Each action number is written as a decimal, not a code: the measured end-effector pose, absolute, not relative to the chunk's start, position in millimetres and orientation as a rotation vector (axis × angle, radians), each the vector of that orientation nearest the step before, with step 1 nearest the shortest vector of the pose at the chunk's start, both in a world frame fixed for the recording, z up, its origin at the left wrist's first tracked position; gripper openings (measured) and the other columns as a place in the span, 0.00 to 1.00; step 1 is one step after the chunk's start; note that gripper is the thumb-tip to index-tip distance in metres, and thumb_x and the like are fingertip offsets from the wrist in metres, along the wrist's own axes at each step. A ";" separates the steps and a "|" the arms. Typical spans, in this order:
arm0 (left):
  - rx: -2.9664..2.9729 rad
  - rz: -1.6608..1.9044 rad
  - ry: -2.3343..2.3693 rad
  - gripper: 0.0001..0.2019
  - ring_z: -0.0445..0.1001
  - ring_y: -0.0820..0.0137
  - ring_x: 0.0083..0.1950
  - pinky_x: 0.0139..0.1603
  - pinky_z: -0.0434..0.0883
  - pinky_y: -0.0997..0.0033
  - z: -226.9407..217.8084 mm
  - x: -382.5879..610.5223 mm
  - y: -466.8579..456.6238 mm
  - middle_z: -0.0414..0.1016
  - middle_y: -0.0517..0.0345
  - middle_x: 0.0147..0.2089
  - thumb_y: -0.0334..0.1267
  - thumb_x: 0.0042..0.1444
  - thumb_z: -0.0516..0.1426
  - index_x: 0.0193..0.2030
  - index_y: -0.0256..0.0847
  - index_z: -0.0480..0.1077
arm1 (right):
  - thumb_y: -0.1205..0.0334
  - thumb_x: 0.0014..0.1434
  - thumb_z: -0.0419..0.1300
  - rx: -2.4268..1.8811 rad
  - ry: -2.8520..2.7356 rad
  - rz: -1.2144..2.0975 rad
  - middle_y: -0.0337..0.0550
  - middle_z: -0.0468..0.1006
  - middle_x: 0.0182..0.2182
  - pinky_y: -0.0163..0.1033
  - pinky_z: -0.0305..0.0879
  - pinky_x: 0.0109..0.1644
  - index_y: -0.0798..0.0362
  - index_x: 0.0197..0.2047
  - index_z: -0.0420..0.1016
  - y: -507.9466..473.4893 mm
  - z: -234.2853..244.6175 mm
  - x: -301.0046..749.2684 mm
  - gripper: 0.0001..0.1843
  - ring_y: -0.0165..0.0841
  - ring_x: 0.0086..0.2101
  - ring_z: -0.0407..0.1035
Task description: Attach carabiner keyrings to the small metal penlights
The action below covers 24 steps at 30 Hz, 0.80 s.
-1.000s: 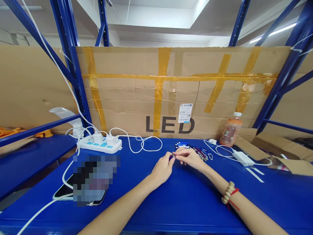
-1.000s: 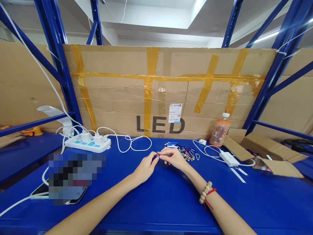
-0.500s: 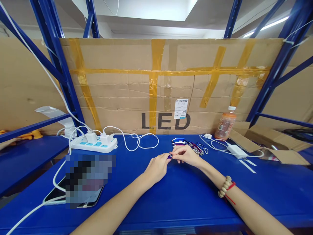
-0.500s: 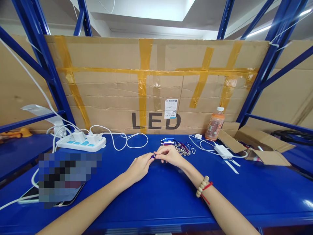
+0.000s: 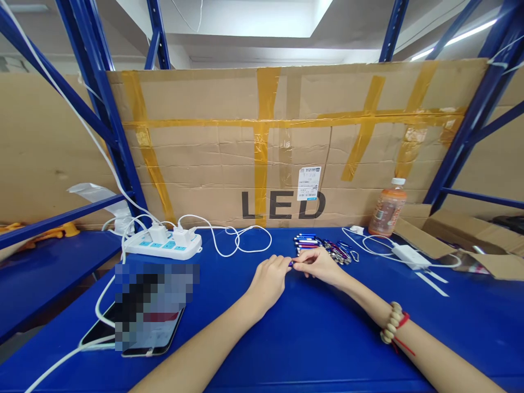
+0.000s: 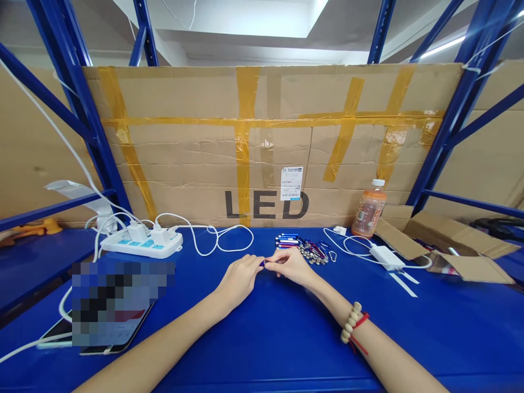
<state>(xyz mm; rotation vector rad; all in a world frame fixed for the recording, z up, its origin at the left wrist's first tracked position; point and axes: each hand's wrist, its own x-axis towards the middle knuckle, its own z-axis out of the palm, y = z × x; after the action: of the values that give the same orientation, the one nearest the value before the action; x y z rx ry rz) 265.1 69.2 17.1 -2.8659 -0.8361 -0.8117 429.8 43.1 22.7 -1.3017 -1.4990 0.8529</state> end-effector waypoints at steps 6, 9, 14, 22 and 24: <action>-2.913 -0.872 -0.975 0.12 0.69 0.68 0.40 0.40 0.68 0.68 14.9 267.1 72.7 0.72 0.54 0.38 0.33 0.59 0.43 0.44 0.38 0.65 | 0.49 0.38 0.64 -1.323 -1.476 0.880 0.35 0.68 0.15 0.26 0.52 0.13 0.58 0.25 0.70 46.4 21.4 425.7 0.19 0.21 0.14 0.60; -2.995 -0.906 -1.094 0.13 0.69 0.70 0.43 0.43 0.67 0.71 15.1 268.3 73.0 0.71 0.55 0.42 0.35 0.60 0.42 0.47 0.40 0.64 | 0.47 0.42 0.61 -1.283 -1.511 0.904 0.39 0.72 0.22 0.25 0.54 0.13 0.57 0.28 0.68 48.6 20.8 425.3 0.20 0.22 0.15 0.63; -3.006 -0.845 -1.148 0.15 0.68 0.69 0.45 0.45 0.66 0.70 15.9 269.1 72.8 0.70 0.54 0.43 0.37 0.60 0.41 0.46 0.41 0.64 | 0.47 0.44 0.59 -1.269 -1.496 0.982 0.40 0.74 0.26 0.25 0.59 0.13 0.57 0.32 0.66 48.3 21.2 424.6 0.21 0.25 0.18 0.68; -2.891 -0.722 -1.171 0.16 0.66 0.68 0.44 0.45 0.64 0.68 9.2 271.0 72.1 0.68 0.54 0.40 0.38 0.60 0.40 0.42 0.40 0.67 | 0.55 0.40 0.65 -1.209 -1.343 1.046 0.39 0.74 0.22 0.28 0.68 0.23 0.58 0.34 0.68 48.9 18.7 417.7 0.19 0.28 0.25 0.72; -2.860 -0.743 -1.175 0.16 0.65 0.66 0.48 0.47 0.63 0.64 10.0 272.3 70.2 0.67 0.52 0.45 0.40 0.60 0.41 0.47 0.39 0.64 | 0.55 0.40 0.65 -1.188 -1.335 1.026 0.39 0.74 0.21 0.28 0.69 0.24 0.59 0.33 0.70 48.8 18.1 419.3 0.19 0.27 0.24 0.71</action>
<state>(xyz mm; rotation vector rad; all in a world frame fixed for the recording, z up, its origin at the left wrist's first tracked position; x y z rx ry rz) 272.3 70.2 10.0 -2.8598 -1.1753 -0.7428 419.3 48.8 18.1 -1.1881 -1.3354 1.0263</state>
